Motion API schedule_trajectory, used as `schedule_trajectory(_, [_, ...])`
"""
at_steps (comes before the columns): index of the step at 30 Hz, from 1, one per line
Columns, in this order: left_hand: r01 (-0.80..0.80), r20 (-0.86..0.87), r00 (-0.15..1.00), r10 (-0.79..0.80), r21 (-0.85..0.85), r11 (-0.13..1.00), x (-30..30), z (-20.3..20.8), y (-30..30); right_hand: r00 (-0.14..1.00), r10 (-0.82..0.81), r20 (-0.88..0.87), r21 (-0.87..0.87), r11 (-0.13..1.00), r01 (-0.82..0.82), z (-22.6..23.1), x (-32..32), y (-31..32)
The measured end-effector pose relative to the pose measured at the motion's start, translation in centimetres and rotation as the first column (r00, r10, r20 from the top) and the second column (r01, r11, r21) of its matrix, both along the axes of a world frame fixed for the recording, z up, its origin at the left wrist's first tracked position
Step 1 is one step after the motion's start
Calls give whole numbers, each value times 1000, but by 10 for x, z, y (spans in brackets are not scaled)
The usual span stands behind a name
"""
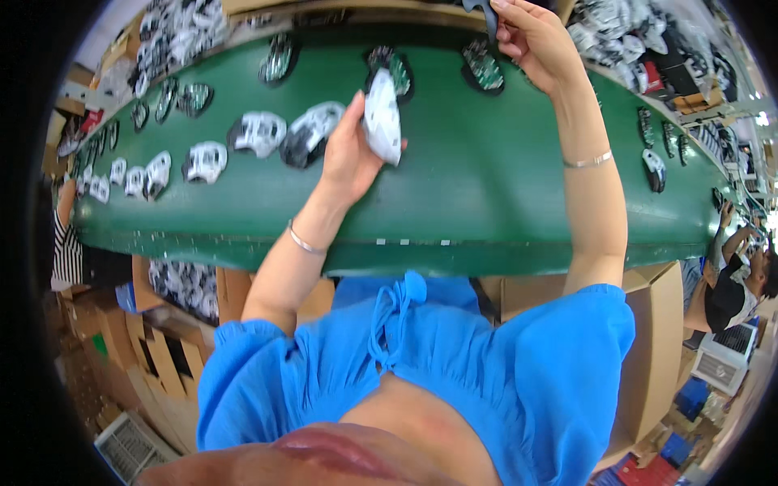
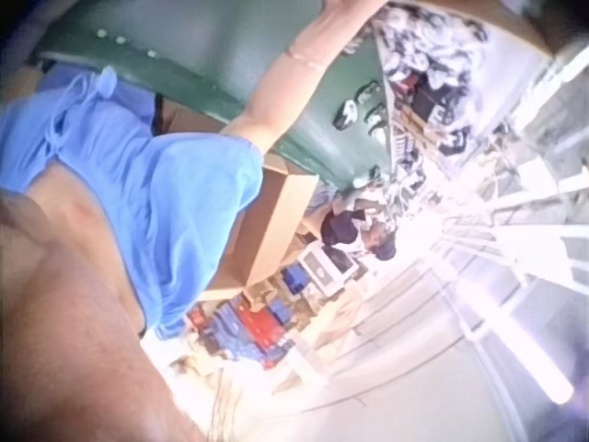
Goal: The person assembles computer mouse shells by fitting side panels onto the mouse frames by hand and placing them onto the conveyor belt.
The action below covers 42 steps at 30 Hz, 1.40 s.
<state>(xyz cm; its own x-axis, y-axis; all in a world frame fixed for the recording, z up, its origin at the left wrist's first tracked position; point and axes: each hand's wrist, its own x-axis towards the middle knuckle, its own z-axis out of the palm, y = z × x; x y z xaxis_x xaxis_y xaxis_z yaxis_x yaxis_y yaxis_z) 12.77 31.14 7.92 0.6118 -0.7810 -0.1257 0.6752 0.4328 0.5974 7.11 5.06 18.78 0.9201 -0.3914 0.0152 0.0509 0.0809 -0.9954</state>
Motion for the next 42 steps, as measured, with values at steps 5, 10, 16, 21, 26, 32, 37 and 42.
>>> schedule_trajectory(5, [-129, 76, 989, 123, 80, 988, 0, -6, -1, 989, 132, -65, 81, 989, -126, -35, -42, 94])
schedule_trajectory(10, [-241, 263, 943, 204, 120, 963, -9, -7, -2, 993, 77, -93, -1, 997, -77, -58, -41, 124])
schedule_trajectory(16, [-262, 330, 923, 196, 170, 950, -15, 2, 4, 994, 27, -108, -325, 944, -61, -56, -39, 135])
schedule_trajectory(21, [-296, 359, 905, 227, 151, 943, -15, 3, 6, 993, -14, -116, -311, 950, -23, -56, -39, 138])
schedule_trajectory(26, [-334, 417, 876, 243, 159, 929, -9, -6, 2, 986, -47, -161, -364, 931, -15, -54, -36, 138])
schedule_trajectory(32, [-355, 314, 898, 309, 99, 930, -9, -4, -2, 975, 159, -157, -102, 979, -177, -69, -40, 134])
schedule_trajectory(37, [-384, 372, 879, 298, 181, 905, -11, -1, 0, 973, 227, -48, -20, 973, -229, -78, -42, 132])
schedule_trajectory(42, [-272, 303, 919, 253, 22, 962, -16, -1, 4, 982, 187, -35, 172, 969, -178, -88, -45, 147])
